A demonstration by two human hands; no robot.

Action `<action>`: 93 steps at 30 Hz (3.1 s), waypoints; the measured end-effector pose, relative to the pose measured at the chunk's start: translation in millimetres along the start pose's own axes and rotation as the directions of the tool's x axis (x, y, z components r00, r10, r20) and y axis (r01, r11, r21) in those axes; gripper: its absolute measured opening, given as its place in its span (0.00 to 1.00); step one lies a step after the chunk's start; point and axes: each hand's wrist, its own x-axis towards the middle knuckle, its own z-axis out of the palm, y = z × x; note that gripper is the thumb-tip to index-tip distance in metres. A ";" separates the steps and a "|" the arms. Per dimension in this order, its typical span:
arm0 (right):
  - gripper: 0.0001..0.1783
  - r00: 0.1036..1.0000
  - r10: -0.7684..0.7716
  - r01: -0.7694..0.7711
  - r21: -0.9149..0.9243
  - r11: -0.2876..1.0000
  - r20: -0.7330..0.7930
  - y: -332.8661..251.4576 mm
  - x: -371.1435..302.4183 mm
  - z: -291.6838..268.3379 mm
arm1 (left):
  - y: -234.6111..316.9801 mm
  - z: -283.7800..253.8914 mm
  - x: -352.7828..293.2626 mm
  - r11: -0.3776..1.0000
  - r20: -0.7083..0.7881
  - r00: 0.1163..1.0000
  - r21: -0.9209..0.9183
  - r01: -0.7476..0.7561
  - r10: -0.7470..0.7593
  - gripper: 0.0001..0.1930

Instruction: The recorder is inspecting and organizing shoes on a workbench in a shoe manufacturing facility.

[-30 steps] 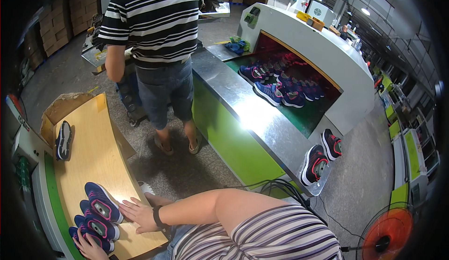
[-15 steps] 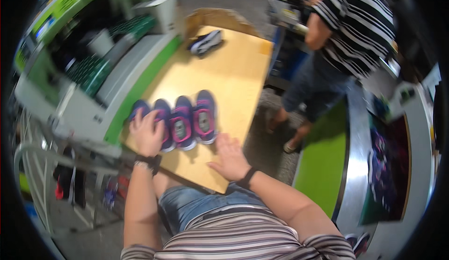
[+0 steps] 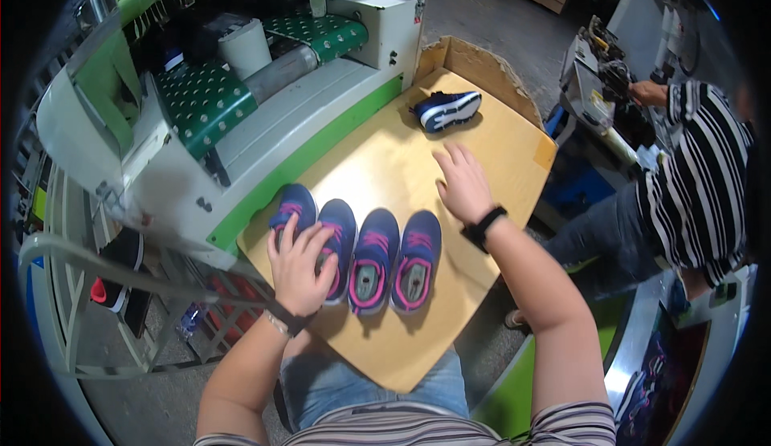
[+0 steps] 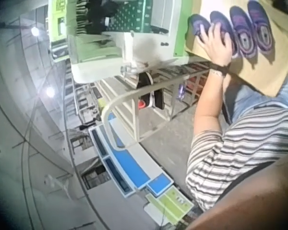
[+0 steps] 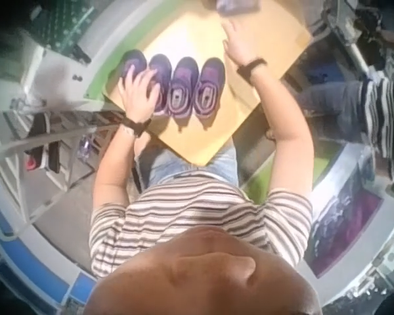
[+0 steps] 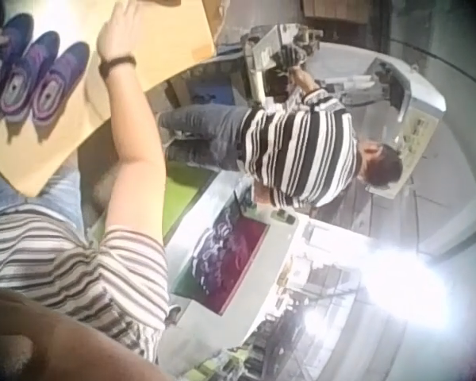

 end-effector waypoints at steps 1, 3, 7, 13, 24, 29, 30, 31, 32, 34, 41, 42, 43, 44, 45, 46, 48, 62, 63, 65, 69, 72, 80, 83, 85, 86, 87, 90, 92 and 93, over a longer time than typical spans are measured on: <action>0.28 0.996 -0.079 0.069 -0.182 0.981 -0.044 13.1 39.1 20.4 | -0.1 -1.4 -0.3 1.000 0.017 1.000 0.015 0.002 -0.002 0.22; 0.30 0.986 -0.162 0.132 -0.410 0.903 -0.040 43.5 105.7 50.2 | 1.9 -2.2 2.7 1.000 0.058 0.998 0.026 0.007 -0.009 0.23; 0.24 0.983 0.089 -0.009 -0.440 0.898 0.161 101.8 161.0 85.6 | 2.9 2.8 10.6 1.000 0.092 0.995 -0.001 -0.030 0.030 0.24; 0.36 1.000 -0.014 0.018 -0.142 0.990 0.024 51.4 88.7 43.1 | -3.7 2.2 1.3 0.999 0.081 0.997 0.030 -0.014 0.011 0.23; 0.47 0.843 -0.353 0.518 0.438 0.735 -0.405 -128.0 -93.6 -73.3 | 81.9 -63.0 11.2 -0.346 0.461 0.884 -0.845 0.407 -0.085 0.46; 0.46 0.956 0.148 -0.015 0.460 0.888 -0.255 -144.8 -131.2 -74.3 | 71.4 -109.4 22.8 -0.329 0.406 0.893 -0.884 0.331 -0.195 0.27; 0.49 0.931 0.320 -0.189 0.519 0.833 -0.175 -137.1 -142.2 -55.5 | 71.2 -120.3 35.8 -0.249 0.319 0.918 -0.933 0.261 -0.234 0.31; 0.51 0.905 0.426 -0.288 0.695 0.659 -0.028 -132.2 -151.1 -36.5 | 65.9 -122.4 53.7 -0.081 0.188 0.936 -0.982 0.172 -0.297 0.33; 0.53 0.870 0.473 -0.362 0.829 0.427 0.136 -137.3 -154.5 -21.0 | 58.7 -134.1 73.7 0.116 0.029 0.938 -0.990 0.074 -0.347 0.34; 0.56 0.895 0.446 -0.308 0.725 0.616 0.001 -148.4 -166.7 11.2 | 26.3 -139.0 125.8 0.427 -0.242 0.880 -0.903 -0.050 -0.409 0.42; 0.46 0.756 0.654 -0.228 0.936 0.269 -0.004 -144.6 -167.3 33.7 | -120.3 -137.6 238.3 0.652 -0.395 0.533 -0.583 0.484 -0.748 0.46; 0.40 0.726 0.684 -0.273 0.944 0.187 0.075 -135.4 -166.3 23.0 | -135.9 -147.7 234.2 0.653 -0.370 0.567 -0.610 0.448 -0.736 0.45; 0.38 0.732 0.677 -0.227 0.964 0.135 0.078 -119.9 -157.3 8.6 | -137.0 -144.2 233.6 0.659 -0.408 0.542 -0.620 0.427 -0.735 0.45; 0.36 0.733 0.675 -0.187 0.979 0.084 0.082 -109.2 -146.5 -6.3 | -133.2 -135.2 229.0 0.662 -0.436 0.521 -0.629 0.407 -0.734 0.44; 0.34 0.760 0.650 -0.154 0.975 0.160 0.013 -101.2 -129.8 -21.8 | -116.6 -121.3 213.5 0.746 -0.439 0.644 -0.578 0.330 -0.626 0.43; 0.32 0.782 0.621 -0.124 0.964 0.236 -0.052 -91.3 -108.2 -38.9 | -78.8 -99.1 187.4 0.790 -0.557 0.662 -0.606 0.087 -0.501 0.42; 0.32 0.880 0.437 0.049 0.951 0.306 -0.186 -79.1 -37.2 -62.7 | -36.6 -77.8 119.6 0.868 -0.490 0.846 -0.492 -0.070 -0.210 0.42; 0.15 0.564 0.274 0.119 0.405 0.906 -0.779 -34.2 287.8 60.1 | -5.1 -0.2 16.3 0.997 0.237 0.971 0.073 -0.002 -0.016 0.30; 0.15 0.524 0.411 -0.139 0.402 0.905 -0.745 -1.9 280.3 68.3 | -4.5 -1.5 17.1 0.998 0.249 0.968 0.069 0.001 -0.019 0.30; 0.19 0.547 0.620 -0.463 0.414 0.784 -0.562 70.5 277.2 87.9 | -2.0 1.0 20.2 0.998 0.259 0.966 0.056 0.005 -0.019 0.28; 0.31 0.626 0.718 -0.698 0.191 0.690 -0.305 202.1 262.8 148.5 | -3.1 8.0 24.9 1.000 0.297 0.955 0.026 -0.012 0.004 0.26; 0.28 0.657 0.738 -0.676 0.313 0.667 -0.152 174.8 258.7 158.4 | -2.8 0.5 17.5 0.999 0.289 0.957 0.042 0.024 -0.035 0.26; 0.11 0.911 0.411 -0.298 0.620 0.726 -0.044 71.7 87.3 91.4 | -10.7 7.0 7.1 0.999 0.163 0.986 -0.022 -0.034 0.037 0.26; 0.10 0.934 0.356 -0.307 0.549 0.777 0.018 -0.9 -23.3 36.8 | -9.9 11.3 8.3 0.998 0.062 0.996 -0.045 -0.055 0.057 0.24; 0.09 0.969 0.241 -0.236 0.461 0.855 0.051 -44.0 -85.0 15.0 | -9.8 5.8 8.6 0.998 0.035 0.998 -0.026 -0.051 0.051 0.23; 0.09 0.965 0.243 -0.262 0.370 0.892 0.099 -73.6 -106.6 2.6 | -9.9 8.5 9.9 0.998 0.015 0.998 -0.023 -0.061 0.061 0.23; 0.10 0.963 0.268 -0.258 0.391 0.883 0.029 -94.7 -127.6 -7.5 | -3.7 8.6 11.4 0.997 0.001 0.997 -0.024 -0.072 0.072 0.22; 0.12 0.905 0.393 -0.267 0.500 0.824 -0.164 -134.0 -150.5 -9.7 | -2.5 17.2 11.7 0.994 -0.032 0.993 0.003 -0.112 0.112 0.21; 0.16 0.915 0.402 -0.310 0.586 0.749 -0.030 -129.8 -165.4 7.0 | 9.4 22.9 9.2 0.988 -0.050 0.987 0.013 -0.153 0.153 0.21; 0.24 0.878 0.477 -0.377 0.582 0.720 -0.022 -139.3 -168.6 9.5 | 11.3 26.5 4.3 0.984 -0.049 0.990 -0.117 -0.137 0.132 0.22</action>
